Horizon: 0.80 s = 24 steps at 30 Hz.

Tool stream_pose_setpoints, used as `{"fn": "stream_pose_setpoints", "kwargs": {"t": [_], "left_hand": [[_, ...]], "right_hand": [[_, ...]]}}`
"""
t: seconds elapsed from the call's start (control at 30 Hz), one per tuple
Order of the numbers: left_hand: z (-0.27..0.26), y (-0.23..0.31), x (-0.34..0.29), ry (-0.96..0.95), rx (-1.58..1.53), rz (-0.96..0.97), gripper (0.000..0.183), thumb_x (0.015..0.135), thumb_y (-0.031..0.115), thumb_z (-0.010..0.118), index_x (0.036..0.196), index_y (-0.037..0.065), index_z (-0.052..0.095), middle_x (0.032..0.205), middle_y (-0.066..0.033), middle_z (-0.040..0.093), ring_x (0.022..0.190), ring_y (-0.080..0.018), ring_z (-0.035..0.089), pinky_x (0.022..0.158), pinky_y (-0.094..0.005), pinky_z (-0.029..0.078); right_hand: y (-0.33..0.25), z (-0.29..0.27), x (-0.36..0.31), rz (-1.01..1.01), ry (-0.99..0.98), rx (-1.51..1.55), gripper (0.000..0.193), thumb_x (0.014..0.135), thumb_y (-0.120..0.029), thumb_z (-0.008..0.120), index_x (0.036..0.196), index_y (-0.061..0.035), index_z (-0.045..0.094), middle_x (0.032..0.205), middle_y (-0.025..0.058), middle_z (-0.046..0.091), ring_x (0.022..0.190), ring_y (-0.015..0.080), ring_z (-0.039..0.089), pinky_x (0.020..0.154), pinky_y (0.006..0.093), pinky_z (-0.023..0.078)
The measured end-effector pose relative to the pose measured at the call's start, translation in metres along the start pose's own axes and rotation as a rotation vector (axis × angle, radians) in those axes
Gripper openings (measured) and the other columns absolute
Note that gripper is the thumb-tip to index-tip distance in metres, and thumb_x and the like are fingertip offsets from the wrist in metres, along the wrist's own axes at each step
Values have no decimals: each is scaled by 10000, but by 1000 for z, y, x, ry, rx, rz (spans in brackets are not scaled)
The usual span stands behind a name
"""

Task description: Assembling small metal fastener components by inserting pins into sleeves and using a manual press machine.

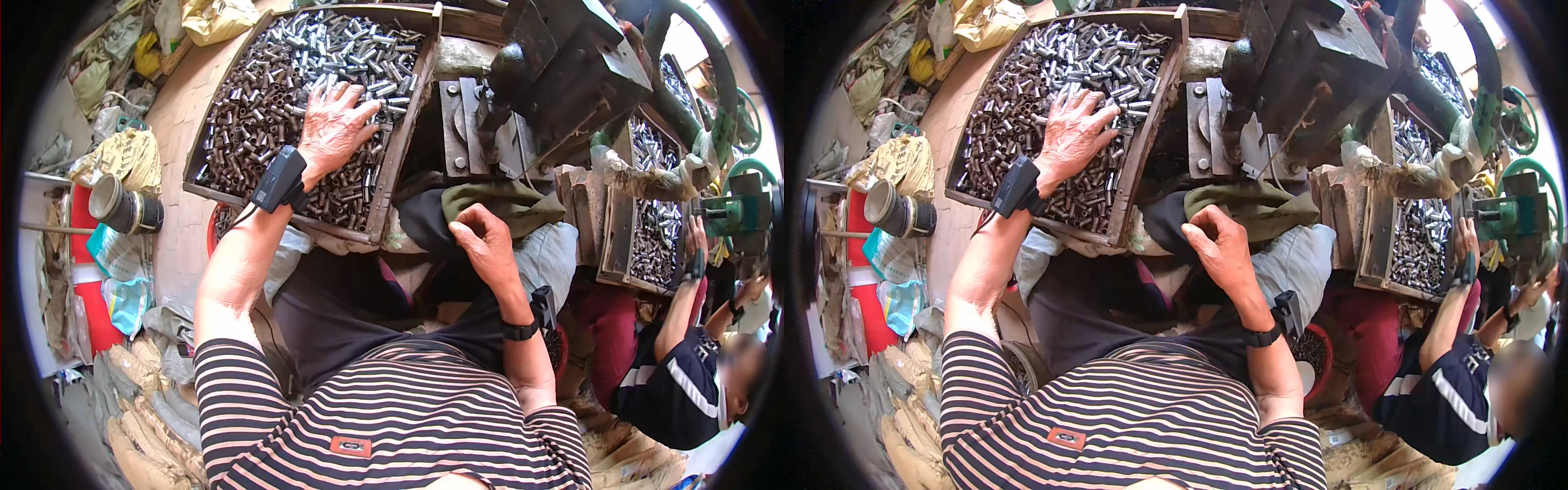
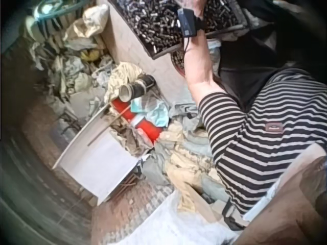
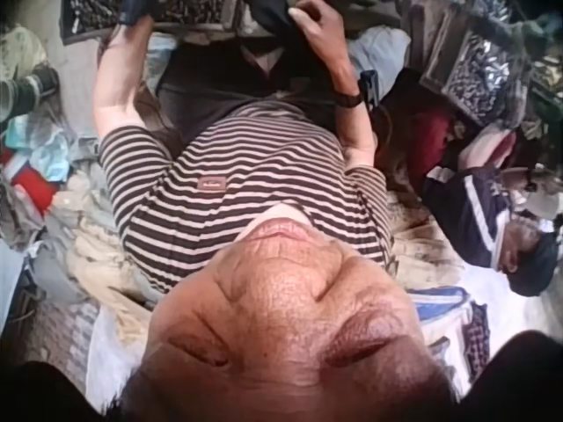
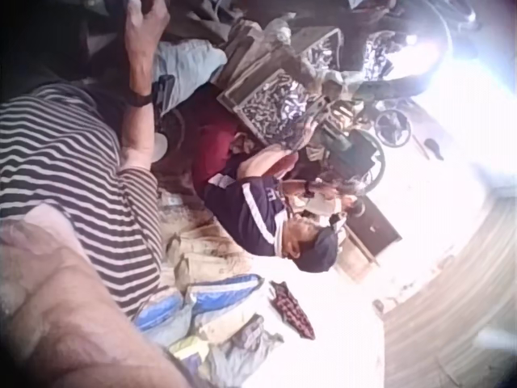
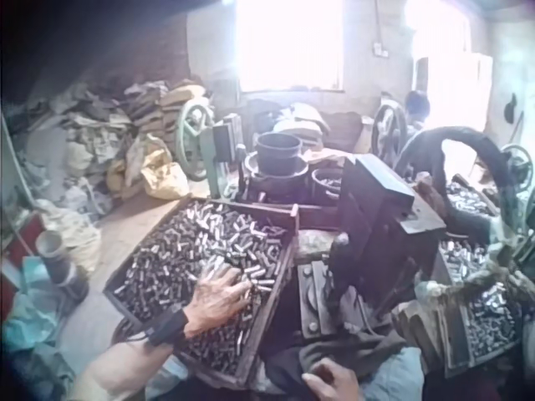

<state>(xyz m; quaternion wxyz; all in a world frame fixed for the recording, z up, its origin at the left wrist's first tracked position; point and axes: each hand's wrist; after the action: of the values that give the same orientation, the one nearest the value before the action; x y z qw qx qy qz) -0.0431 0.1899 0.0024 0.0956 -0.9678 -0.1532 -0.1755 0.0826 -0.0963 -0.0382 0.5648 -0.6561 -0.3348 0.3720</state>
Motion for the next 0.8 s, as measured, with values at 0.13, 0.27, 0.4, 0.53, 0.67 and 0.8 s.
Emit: {"fn": "stream_pose_setpoints", "kwargs": {"t": [0.13,0.27,0.4,0.53,0.67,0.8], "left_hand": [[-7,3,-12,-63,31,27,408,800,340,668,1181,211,601,1227,-95,536,1201,-287,461,997,-498,316],[-3,6,-18,-46,45,32,453,828,358,641,1251,221,558,1299,-94,516,1278,-286,410,1046,-511,269],[4,2,-11,-92,37,-9,498,834,377,636,1291,212,527,1319,-102,508,1298,-302,391,1044,-521,282],[-2,1,-12,-111,5,5,541,826,377,645,1323,213,506,1354,-112,480,1326,-307,358,1073,-528,252],[-24,8,-30,-46,-60,-69,595,809,350,667,1358,221,478,1387,-112,453,1346,-299,332,1104,-513,216],[-32,-1,-59,59,-171,-166,559,800,260,681,1328,207,505,1356,-108,481,1319,-304,365,1096,-477,246]], "right_hand": [[-5,1,-1,-23,-2,-16,175,849,-134,650,801,0,548,638,-17,514,605,47,449,553,234,388],[-10,1,4,-42,0,-51,173,842,-135,654,799,-4,549,633,-14,517,596,48,448,549,236,391],[-19,11,11,-71,-24,-76,163,834,-135,656,813,-2,565,643,-3,535,606,50,463,563,239,406],[-31,21,20,-99,-34,-132,179,823,-151,654,827,14,584,654,37,569,610,81,497,575,265,431],[-40,32,33,-103,-53,-206,195,818,-161,655,841,22,592,677,73,607,616,112,538,584,284,448],[-42,40,52,-178,-59,-295,199,817,-161,653,862,27,601,723,126,647,637,155,598,604,308,472]]}}
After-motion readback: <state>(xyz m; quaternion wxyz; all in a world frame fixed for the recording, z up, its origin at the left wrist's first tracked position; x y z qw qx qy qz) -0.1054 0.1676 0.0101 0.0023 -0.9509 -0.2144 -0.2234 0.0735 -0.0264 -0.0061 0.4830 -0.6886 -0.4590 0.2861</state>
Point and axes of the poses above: each hand's wrist, its own x-axis towards the middle knuckle, its own z-axis out of the palm, y = z × x
